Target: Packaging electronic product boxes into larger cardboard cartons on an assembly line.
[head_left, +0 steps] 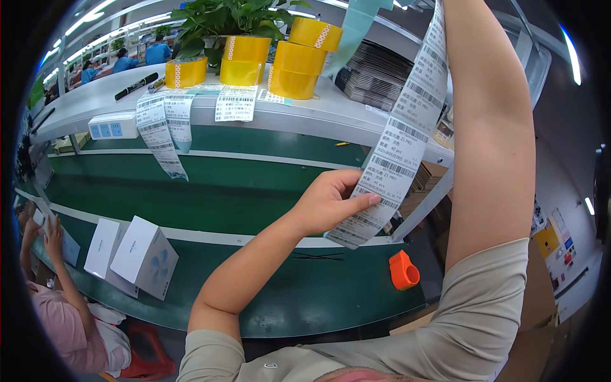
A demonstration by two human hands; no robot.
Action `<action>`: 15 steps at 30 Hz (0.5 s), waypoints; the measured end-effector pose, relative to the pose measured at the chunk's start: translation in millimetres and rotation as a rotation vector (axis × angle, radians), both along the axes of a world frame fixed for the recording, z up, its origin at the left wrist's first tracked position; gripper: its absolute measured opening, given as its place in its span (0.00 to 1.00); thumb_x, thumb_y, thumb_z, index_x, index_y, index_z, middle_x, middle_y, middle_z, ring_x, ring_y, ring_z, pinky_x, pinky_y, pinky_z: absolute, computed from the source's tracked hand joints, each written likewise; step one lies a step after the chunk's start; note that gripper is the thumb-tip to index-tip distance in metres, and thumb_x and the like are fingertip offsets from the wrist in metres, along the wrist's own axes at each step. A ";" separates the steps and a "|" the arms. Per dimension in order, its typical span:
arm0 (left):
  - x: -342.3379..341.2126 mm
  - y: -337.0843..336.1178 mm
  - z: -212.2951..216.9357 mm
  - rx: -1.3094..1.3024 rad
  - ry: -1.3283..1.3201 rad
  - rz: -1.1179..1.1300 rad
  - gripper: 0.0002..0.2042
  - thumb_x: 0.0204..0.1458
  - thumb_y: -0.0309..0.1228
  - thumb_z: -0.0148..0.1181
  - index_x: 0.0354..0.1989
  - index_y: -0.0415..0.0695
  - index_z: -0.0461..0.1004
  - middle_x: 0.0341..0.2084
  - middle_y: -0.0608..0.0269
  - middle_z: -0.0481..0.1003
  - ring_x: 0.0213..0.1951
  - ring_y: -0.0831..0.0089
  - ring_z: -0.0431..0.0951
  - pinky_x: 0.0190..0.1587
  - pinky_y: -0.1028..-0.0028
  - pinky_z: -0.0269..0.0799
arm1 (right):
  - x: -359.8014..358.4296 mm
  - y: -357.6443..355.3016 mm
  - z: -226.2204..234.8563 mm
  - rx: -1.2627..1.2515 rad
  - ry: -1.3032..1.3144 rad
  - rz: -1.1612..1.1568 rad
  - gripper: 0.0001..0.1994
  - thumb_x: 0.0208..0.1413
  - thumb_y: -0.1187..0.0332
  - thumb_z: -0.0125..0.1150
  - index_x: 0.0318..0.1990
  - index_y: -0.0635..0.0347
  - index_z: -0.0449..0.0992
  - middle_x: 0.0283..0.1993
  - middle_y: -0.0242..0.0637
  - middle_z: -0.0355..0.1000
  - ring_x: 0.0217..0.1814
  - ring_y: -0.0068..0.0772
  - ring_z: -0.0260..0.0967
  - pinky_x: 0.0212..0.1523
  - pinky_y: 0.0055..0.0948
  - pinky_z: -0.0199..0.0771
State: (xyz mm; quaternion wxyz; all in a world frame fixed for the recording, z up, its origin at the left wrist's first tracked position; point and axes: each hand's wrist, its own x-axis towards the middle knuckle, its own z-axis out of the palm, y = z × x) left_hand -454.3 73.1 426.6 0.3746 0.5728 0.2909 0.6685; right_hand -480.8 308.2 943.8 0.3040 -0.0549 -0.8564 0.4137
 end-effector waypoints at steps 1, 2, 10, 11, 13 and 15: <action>-1.7 0.8 -1.2 0.000 -0.001 0.008 0.13 0.62 0.27 0.64 0.53 0.37 0.79 0.43 0.63 0.83 0.43 0.79 0.82 0.49 0.74 0.78 | 2.3 -6.5 0.9 0.047 -0.241 0.062 0.11 0.64 0.72 0.57 0.40 0.72 0.83 0.42 0.54 0.79 0.45 0.44 0.80 0.42 0.40 0.76; -2.7 1.6 -2.2 0.002 -0.002 0.013 0.13 0.62 0.27 0.65 0.53 0.37 0.79 0.43 0.63 0.83 0.43 0.79 0.82 0.48 0.74 0.79 | 3.1 -12.5 -1.3 0.096 -0.481 0.122 0.11 0.63 0.72 0.57 0.39 0.71 0.84 0.42 0.56 0.79 0.46 0.46 0.80 0.43 0.41 0.77; -7.4 -2.1 -7.7 -0.008 -0.029 0.025 0.12 0.62 0.27 0.65 0.52 0.36 0.79 0.43 0.63 0.83 0.43 0.78 0.82 0.48 0.74 0.79 | -5.6 -84.3 -100.5 0.654 0.064 -0.640 0.10 0.60 0.73 0.58 0.40 0.70 0.84 0.40 0.55 0.80 0.39 0.50 0.80 0.36 0.43 0.77; -5.1 -0.5 -6.0 -0.005 -0.027 0.016 0.12 0.62 0.27 0.65 0.52 0.36 0.79 0.43 0.63 0.83 0.43 0.78 0.82 0.48 0.74 0.79 | -3.2 -79.1 -93.5 0.650 0.099 -0.655 0.10 0.60 0.72 0.58 0.40 0.70 0.84 0.40 0.55 0.80 0.39 0.50 0.80 0.36 0.43 0.77; -0.8 2.2 -3.1 0.002 -0.015 0.001 0.12 0.62 0.27 0.65 0.52 0.36 0.79 0.43 0.63 0.83 0.43 0.78 0.82 0.48 0.74 0.79 | -1.0 -67.5 -81.6 0.635 0.169 -0.678 0.11 0.59 0.72 0.59 0.41 0.70 0.84 0.40 0.55 0.80 0.37 0.49 0.80 0.35 0.44 0.77; 1.3 2.6 -2.7 0.005 -0.012 -0.003 0.12 0.62 0.27 0.65 0.52 0.36 0.79 0.43 0.63 0.83 0.43 0.78 0.82 0.48 0.74 0.79 | -0.9 -55.6 -68.4 0.619 0.238 -0.691 0.11 0.59 0.72 0.59 0.42 0.70 0.83 0.40 0.54 0.81 0.36 0.49 0.80 0.34 0.44 0.77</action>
